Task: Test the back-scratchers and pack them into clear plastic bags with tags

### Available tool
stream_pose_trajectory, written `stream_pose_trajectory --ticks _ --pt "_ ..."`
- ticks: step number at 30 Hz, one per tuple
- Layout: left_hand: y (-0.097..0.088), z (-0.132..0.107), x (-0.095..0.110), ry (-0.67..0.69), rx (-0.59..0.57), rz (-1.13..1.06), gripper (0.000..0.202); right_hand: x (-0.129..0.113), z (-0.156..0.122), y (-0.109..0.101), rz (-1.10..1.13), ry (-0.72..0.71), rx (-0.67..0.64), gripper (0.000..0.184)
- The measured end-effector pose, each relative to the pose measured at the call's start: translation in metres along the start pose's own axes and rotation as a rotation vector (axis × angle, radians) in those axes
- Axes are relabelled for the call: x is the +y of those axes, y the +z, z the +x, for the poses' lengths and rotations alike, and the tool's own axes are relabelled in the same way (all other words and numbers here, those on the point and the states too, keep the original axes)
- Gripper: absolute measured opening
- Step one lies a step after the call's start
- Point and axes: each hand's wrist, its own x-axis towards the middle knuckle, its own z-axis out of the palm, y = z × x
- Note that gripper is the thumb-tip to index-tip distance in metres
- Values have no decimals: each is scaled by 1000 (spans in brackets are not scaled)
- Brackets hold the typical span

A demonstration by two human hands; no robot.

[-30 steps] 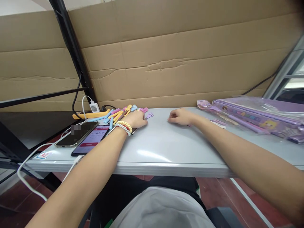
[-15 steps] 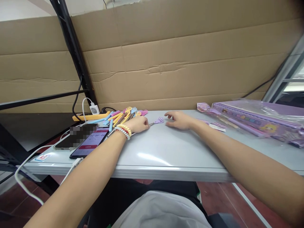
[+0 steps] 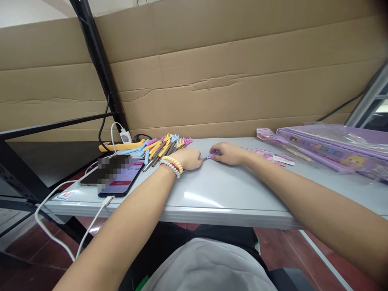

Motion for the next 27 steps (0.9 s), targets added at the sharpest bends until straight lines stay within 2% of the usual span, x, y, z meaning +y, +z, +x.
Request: stream_pose_trajectory --ticks 5,8,12,17,22,27 --pt "2 0 1 24 38 25 50 10 -2 -1 -37 13 76 37" --pt "2 -1 -4 19 121 -50 46 15 -5 -5 -33 -5 113 30" --pt "3 2 -9 11 217 -148 42 16 -5 -8 -54 6 132 31" --pt "6 5 -8 1 225 -102 42 12 -6 -10 -93 72 129 35" --pt "5 4 -7 9 283 -109 38 12 -7 -14 -58 47 116 38" --pt "5 4 -9 21 200 -151 35 11 -7 -13 3 43 58 29"
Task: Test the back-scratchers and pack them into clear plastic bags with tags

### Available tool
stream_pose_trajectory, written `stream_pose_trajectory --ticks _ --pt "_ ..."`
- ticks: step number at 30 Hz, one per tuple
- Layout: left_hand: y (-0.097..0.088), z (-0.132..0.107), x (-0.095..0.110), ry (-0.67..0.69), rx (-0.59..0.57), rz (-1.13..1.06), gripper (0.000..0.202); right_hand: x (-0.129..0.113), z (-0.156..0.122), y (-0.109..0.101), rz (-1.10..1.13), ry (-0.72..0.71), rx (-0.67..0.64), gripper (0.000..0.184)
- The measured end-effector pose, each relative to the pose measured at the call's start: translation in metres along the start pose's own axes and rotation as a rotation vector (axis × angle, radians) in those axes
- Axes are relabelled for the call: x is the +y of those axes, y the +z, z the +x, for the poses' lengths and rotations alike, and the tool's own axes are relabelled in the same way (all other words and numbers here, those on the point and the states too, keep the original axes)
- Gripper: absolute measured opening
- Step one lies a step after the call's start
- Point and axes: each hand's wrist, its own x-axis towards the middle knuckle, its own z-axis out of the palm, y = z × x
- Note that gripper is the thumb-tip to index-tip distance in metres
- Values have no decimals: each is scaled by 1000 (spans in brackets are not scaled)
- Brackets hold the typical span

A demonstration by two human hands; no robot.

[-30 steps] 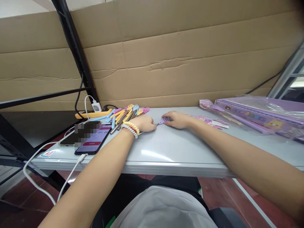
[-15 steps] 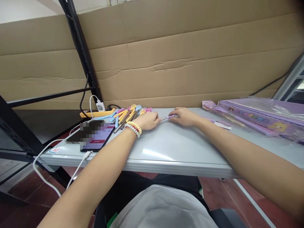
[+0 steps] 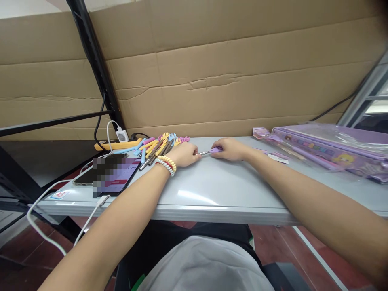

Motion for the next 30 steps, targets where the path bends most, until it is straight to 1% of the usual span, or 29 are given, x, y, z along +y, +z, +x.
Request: stream_pose_trajectory --ticks 4,7,9,12,14,17,19,21,27,30 --pt "0 0 -4 2 -81 -34 35 -3 0 1 3 49 22 23" --pt "1 -1 -9 10 -86 -75 37 -4 -1 0 -9 92 37 22" --pt "2 -1 -13 24 -41 -93 36 -4 -1 -2 -35 121 43 24" --pt "3 -1 -19 21 73 -77 36 -5 -1 -4 -58 143 65 29" --pt "3 -2 -21 -19 136 -55 36 -5 -1 -4 -45 132 81 30" --pt "2 -2 -20 -94 172 -36 36 -4 0 -3 -21 120 105 26" --pt "2 -2 -19 -117 155 -32 36 -3 0 -2 -25 132 116 25" --pt "3 -1 -17 -111 130 -43 36 -3 0 -1 -34 144 119 24" --pt "11 5 -18 -2 62 -94 34 -1 -4 -6 -45 198 72 23" --pt "12 7 -20 17 42 -96 34 0 -5 -8 -58 186 36 25"
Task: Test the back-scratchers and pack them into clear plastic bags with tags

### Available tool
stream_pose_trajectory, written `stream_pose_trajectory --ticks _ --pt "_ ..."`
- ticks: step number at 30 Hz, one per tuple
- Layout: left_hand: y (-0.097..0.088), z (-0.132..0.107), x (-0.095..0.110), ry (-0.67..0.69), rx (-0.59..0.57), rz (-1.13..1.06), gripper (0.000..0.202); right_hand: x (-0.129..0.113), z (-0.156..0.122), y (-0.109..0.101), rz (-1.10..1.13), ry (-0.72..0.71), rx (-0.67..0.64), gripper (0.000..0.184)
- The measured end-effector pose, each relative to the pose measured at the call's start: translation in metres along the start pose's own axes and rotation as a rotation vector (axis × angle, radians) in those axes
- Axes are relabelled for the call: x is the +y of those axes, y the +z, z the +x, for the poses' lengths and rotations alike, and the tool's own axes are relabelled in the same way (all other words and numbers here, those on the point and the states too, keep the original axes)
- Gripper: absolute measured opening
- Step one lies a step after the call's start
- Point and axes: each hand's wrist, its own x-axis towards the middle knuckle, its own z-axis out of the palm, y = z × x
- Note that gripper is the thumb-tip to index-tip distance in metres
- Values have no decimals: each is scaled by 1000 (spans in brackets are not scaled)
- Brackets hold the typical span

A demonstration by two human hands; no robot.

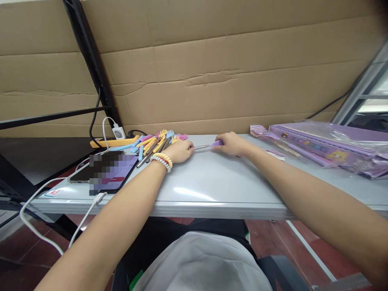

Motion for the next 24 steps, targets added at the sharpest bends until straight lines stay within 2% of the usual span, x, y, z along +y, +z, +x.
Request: stream_pose_trajectory --ticks 4,14,20,24 --pt "-2 -2 2 -5 -23 -13 35 0 1 1 -14 -56 -43 28" --pt "-4 -4 2 -9 -54 -27 37 -3 -1 1 49 -88 -100 30" --pt "-5 -6 2 -16 15 -5 39 -5 -2 -1 126 -83 -105 28" --pt "-10 -7 2 -96 144 51 38 -7 -4 -6 137 -56 -131 30"
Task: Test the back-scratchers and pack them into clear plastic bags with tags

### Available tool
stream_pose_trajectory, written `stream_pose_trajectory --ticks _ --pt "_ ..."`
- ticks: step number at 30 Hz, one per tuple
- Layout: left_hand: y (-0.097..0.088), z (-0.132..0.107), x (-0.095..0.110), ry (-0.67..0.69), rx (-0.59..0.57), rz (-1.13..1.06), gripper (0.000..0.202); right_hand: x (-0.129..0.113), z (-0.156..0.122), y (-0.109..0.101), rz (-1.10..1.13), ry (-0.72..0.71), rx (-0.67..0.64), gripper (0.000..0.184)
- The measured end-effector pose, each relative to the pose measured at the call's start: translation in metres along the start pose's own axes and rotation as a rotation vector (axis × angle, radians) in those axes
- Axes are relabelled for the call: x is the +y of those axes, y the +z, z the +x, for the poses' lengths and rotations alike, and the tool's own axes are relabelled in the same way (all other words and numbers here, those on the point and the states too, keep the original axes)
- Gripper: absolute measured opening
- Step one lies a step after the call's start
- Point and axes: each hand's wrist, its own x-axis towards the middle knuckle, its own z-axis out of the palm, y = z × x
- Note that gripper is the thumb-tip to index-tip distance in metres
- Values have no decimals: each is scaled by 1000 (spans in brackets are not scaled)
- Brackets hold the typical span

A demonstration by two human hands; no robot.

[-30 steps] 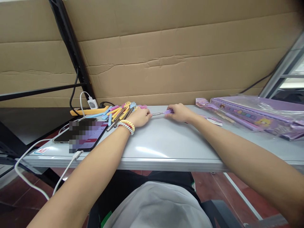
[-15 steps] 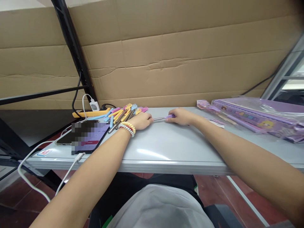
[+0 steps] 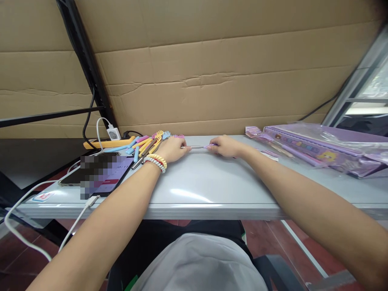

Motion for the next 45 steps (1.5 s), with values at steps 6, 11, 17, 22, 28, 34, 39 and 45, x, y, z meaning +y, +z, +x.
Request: stream_pose_trajectory --ticks 6,11,17,22,28,34,39,45 --pt "-5 2 -20 -166 184 -68 45 7 -10 -6 199 106 41 29" --pt "0 4 -28 -95 166 -107 29 21 -10 -4 335 170 153 18" --pt "3 4 -12 44 290 -38 29 21 -4 -2 528 113 283 16" --pt "1 2 2 108 373 95 35 2 -8 -1 558 24 249 17" --pt "0 0 17 138 180 101 38 -8 -3 4 647 -78 298 13" --pt "-1 -3 21 60 143 186 46 -11 -7 2 603 -90 245 11" --pt "-5 0 20 22 149 220 53 -17 -11 -4 489 -94 218 12" --pt "-16 2 15 -26 238 224 56 -13 -1 -7 443 -143 239 14"
